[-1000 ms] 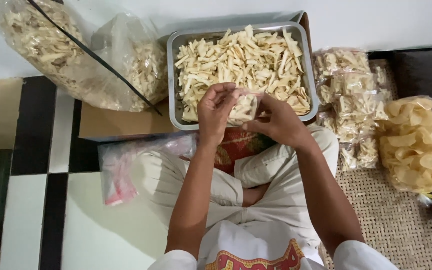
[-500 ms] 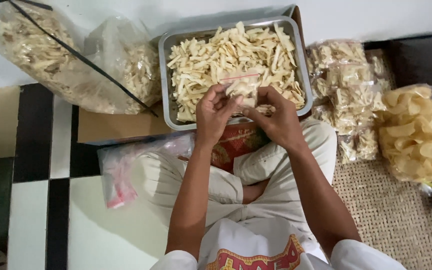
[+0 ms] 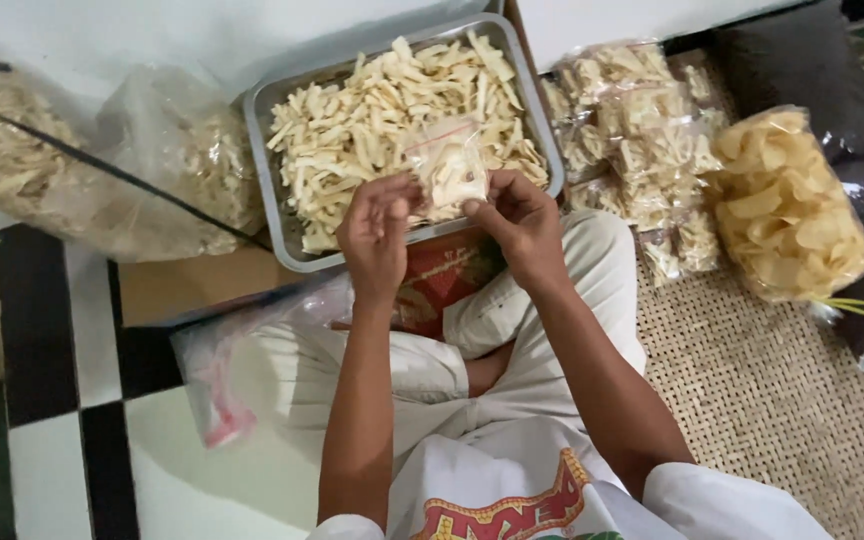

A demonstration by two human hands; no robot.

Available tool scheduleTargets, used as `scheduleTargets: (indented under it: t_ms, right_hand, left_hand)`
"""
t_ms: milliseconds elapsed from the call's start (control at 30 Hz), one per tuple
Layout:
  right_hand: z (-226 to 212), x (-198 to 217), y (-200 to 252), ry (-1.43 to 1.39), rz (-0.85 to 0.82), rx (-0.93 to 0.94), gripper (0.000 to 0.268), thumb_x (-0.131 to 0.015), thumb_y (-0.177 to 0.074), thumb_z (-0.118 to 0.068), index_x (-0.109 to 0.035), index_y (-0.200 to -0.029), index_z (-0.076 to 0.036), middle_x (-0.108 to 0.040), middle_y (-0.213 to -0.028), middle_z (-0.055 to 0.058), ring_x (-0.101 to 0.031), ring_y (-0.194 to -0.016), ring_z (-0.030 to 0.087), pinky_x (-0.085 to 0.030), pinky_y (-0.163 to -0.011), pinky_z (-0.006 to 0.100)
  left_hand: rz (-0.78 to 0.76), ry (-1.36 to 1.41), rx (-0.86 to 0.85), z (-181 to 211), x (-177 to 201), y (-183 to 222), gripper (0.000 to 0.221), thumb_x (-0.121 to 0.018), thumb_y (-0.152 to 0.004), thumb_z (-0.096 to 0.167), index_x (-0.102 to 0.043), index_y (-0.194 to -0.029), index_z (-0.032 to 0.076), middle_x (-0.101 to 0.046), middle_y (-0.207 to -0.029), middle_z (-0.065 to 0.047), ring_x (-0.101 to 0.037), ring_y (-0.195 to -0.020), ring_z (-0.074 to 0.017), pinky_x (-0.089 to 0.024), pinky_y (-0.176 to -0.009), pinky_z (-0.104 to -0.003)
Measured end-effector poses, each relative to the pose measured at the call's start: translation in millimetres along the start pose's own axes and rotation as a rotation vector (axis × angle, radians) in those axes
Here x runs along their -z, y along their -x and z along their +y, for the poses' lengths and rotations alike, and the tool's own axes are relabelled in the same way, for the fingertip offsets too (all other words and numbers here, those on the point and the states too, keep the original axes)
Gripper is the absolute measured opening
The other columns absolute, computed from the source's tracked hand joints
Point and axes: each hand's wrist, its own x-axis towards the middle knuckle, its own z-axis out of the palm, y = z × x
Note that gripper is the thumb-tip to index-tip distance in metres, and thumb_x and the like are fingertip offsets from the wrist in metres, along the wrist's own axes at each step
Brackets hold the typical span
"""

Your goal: Packing small dried snack pieces into individual plastic bags by hand from a metal tray.

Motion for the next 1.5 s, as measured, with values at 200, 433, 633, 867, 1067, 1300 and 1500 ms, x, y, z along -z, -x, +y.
scheduleTargets:
  t_ms: [200,433,633,867,1067,1300,1500]
  right_hand:
    - [-4.9,22.6,13.3,-0.088,0.141,-0.039,0.017,-0.077,-0.089,-0.009,-0.068,-0.101,0.001,-0.059,-0.071,0.005,-0.061,-0.072,0.011,-0.057,-0.074,0.031]
    - [8.1,91.3,37.5,-0.124,0.359,-0.063,0.018,-0.074,-0.089,-0.008,-0.069,-0.105,0.0,-0.061,-0.074,0.005,-0.062,-0.074,0.012,-0.057,-0.079,0.031]
    - [30.2,172.7,61.0,-0.157,0.594,-0.102,0.014,-0.069,-0.094,-0.005,-0.068,-0.108,-0.002,-0.057,-0.077,0.006,-0.06,-0.072,0.015,-0.056,-0.076,0.03]
    - [46.3,242.6,68.0,-0.094,0.896,-0.208,0.008,-0.067,-0.1,-0.015,-0.066,-0.093,-0.012,-0.057,-0.076,-0.002,-0.06,-0.074,0.006,-0.053,-0.072,0.02]
    - [93.7,305.3,70.2,-0.076,1.001,-0.273,0.013,-0.066,-0.103,-0.022,-0.064,-0.096,-0.011,-0.054,-0.078,-0.003,-0.058,-0.074,0.007,-0.053,-0.068,0.024]
    - [123.5,340.7,66.2,-0.036,1.041,-0.331,0.009,-0.062,-0.104,-0.019,-0.064,-0.101,-0.01,-0.057,-0.085,-0.002,-0.062,-0.074,0.007,-0.056,-0.063,0.026]
    - [125.4,335.9,63.7,0.037,1.161,-0.281,0.011,-0.067,-0.1,-0.014,-0.059,-0.093,-0.014,-0.054,-0.076,-0.004,-0.061,-0.066,0.005,-0.053,-0.055,0.018]
  left_hand:
    - [0.25,-0.333,-0.215,-2.3,-28.3,33.0,0.018,-0.067,-0.097,0.021,-0.071,-0.082,0.011,-0.07,-0.064,-0.001,-0.067,-0.056,-0.0162,-0.055,-0.06,-0.025]
    - [0.106,-0.152,0.04,-38.9,-62.4,92.4,0.018,-0.067,-0.098,0.018,-0.073,-0.084,0.008,-0.066,-0.057,-0.005,-0.063,-0.05,-0.0132,-0.053,-0.052,-0.026]
    - [0.025,-0.227,0.25,-91.8,-62.5,134.9,0.02,-0.068,-0.099,0.021,-0.074,-0.083,0.01,-0.065,-0.056,-0.007,-0.064,-0.056,-0.0143,-0.053,-0.059,-0.03]
    - [-0.057,-0.276,0.522,-120.1,-58.5,166.7,0.025,-0.065,-0.101,0.022,-0.072,-0.088,0.003,-0.069,-0.067,-0.016,-0.067,-0.069,-0.0225,-0.054,-0.072,-0.041]
    - [-0.085,-0.282,0.634,-143.4,-60.7,185.2,0.027,-0.065,-0.102,0.028,-0.072,-0.088,0.006,-0.069,-0.067,-0.011,-0.064,-0.069,-0.0179,-0.055,-0.076,-0.038]
    - [-0.101,-0.329,0.698,-155.7,-60.3,189.3,0.03,-0.065,-0.102,0.032,-0.072,-0.092,0.004,-0.073,-0.079,-0.015,-0.067,-0.079,-0.0203,-0.055,-0.081,-0.042]
    - [-0.097,-0.378,0.779,-164.0,-59.7,193.9,0.034,-0.064,-0.101,0.036,-0.07,-0.094,0.003,-0.074,-0.088,-0.017,-0.067,-0.084,-0.0227,-0.057,-0.081,-0.045]
